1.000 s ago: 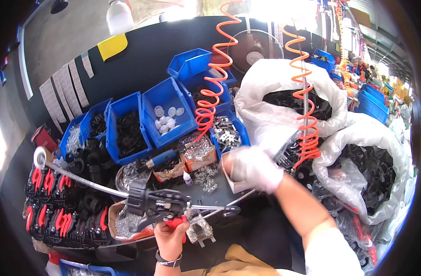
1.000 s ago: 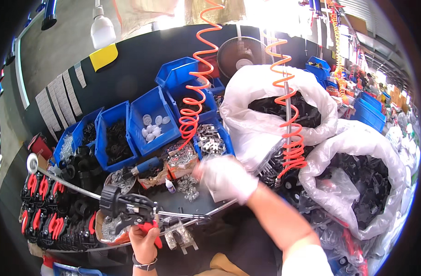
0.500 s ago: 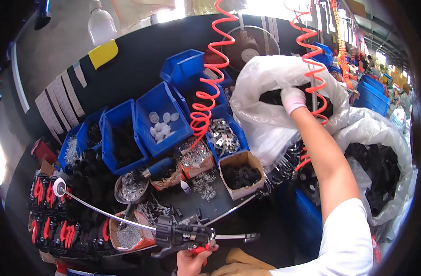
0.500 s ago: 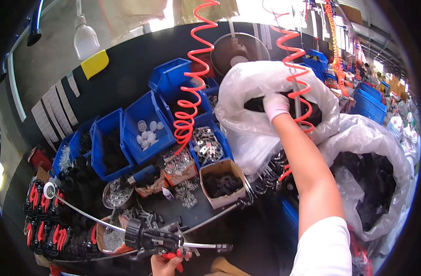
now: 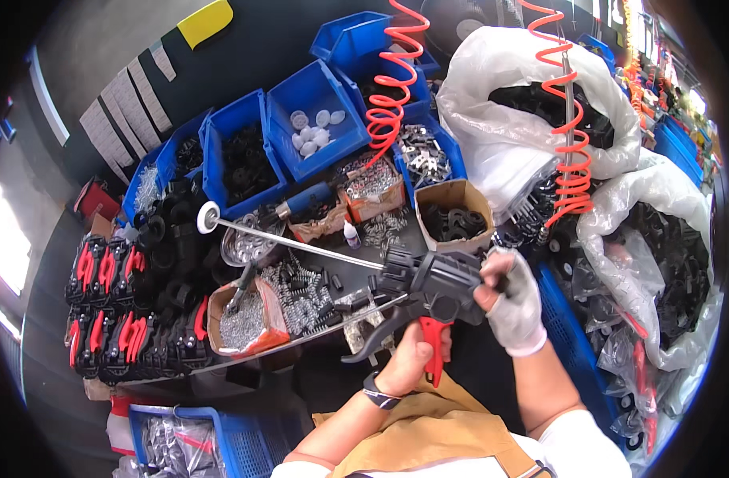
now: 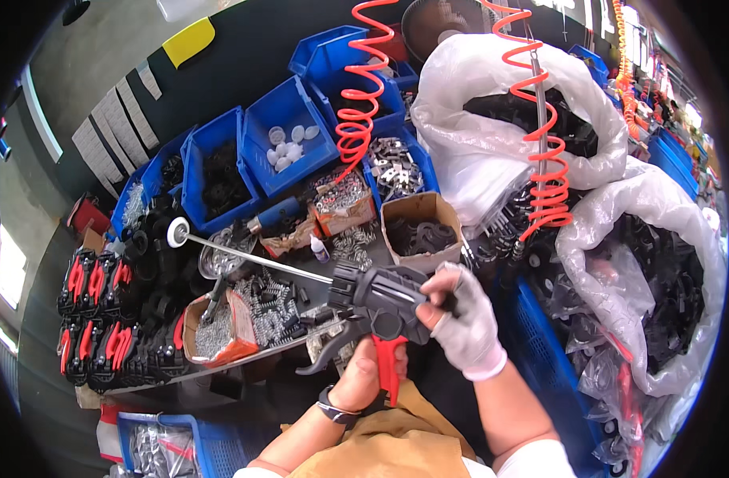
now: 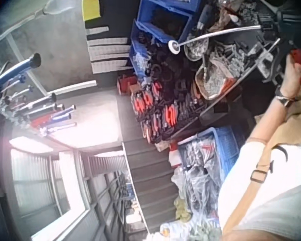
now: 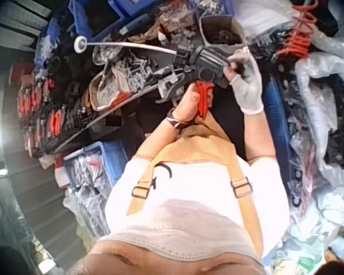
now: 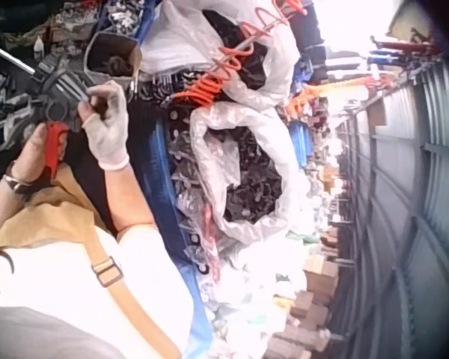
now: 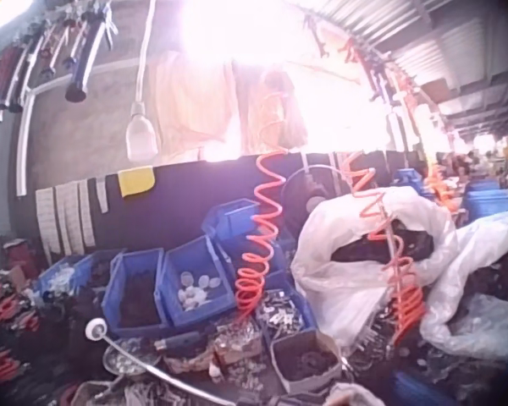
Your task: The person assembles caulking guns by fitting together handles, rods, springs, and washers, applying liquid from a squeeze bottle, and driving fasteners with a pneumatic tool. The person then attaches the barrels and places the assembled tools into plastic bags and a crate.
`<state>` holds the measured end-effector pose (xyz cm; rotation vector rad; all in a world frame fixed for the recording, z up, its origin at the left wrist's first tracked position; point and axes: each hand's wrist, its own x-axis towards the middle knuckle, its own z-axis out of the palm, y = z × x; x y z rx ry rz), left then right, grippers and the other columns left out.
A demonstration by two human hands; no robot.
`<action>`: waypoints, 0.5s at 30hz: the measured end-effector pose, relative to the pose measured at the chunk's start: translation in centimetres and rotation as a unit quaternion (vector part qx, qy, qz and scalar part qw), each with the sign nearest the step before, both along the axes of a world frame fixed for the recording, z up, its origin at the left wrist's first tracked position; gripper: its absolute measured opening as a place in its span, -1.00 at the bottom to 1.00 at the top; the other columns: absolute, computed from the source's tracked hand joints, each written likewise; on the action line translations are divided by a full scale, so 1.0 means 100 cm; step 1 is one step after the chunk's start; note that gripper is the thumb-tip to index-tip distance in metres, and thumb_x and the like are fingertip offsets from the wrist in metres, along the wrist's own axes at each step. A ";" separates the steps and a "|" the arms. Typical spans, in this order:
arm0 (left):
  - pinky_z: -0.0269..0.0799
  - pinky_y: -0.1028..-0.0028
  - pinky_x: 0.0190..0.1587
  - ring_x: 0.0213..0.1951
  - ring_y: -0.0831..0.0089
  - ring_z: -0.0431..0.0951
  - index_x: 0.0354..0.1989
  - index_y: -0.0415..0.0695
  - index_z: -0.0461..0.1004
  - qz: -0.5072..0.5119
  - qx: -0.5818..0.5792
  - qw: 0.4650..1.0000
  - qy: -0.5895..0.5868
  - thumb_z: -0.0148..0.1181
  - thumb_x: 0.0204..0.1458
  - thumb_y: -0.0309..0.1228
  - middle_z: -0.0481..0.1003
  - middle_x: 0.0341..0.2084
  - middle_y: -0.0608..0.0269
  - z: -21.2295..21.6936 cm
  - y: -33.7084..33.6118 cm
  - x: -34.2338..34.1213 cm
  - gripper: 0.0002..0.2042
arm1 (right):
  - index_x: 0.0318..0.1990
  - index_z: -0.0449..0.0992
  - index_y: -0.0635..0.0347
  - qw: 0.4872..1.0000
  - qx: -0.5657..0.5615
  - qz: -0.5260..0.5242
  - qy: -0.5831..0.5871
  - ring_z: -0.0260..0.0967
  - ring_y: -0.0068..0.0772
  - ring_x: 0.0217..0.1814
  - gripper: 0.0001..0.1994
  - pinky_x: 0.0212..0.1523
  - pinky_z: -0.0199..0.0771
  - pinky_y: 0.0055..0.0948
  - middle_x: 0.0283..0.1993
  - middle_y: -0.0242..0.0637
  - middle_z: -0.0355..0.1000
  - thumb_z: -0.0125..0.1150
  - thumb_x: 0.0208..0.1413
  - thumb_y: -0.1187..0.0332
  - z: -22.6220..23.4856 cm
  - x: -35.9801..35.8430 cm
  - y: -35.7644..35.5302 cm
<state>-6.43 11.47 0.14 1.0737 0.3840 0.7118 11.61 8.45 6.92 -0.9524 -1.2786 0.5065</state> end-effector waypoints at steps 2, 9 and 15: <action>0.40 0.51 -0.28 -0.36 0.57 0.38 -0.06 -0.17 0.26 -0.024 0.022 0.999 0.023 0.05 -0.30 0.58 0.33 -0.35 0.36 -0.006 -0.014 0.006 -0.03 | -0.17 0.42 0.23 0.996 0.039 -0.068 -0.049 0.17 -0.46 -0.26 -0.80 -0.19 0.24 -0.48 -0.30 -0.32 0.22 0.23 0.03 0.50 -0.011 -0.009 -0.013; 0.35 0.49 -0.43 -0.48 0.55 0.42 -0.26 -0.27 0.40 0.095 0.086 0.987 0.099 0.05 0.23 -0.05 0.41 -0.51 0.28 -0.035 -0.045 0.012 -0.58 | -0.02 0.46 0.16 0.859 0.115 -0.275 -0.416 0.28 -0.03 -0.07 -0.69 0.00 0.29 -0.04 -0.11 -0.17 0.35 0.18 0.05 0.36 -0.025 -0.008 -0.044; 0.48 0.47 -0.28 -0.38 0.47 0.57 -0.31 -0.25 0.56 0.189 0.228 0.950 0.095 0.18 0.00 -0.60 0.58 -0.47 0.26 -0.023 -0.041 0.021 -0.90 | -0.10 0.52 0.22 0.972 -0.058 -0.124 -0.192 0.43 0.01 -0.39 -0.72 -0.29 0.45 -0.18 -0.39 -0.09 0.44 0.23 0.08 0.27 0.015 -0.013 -0.064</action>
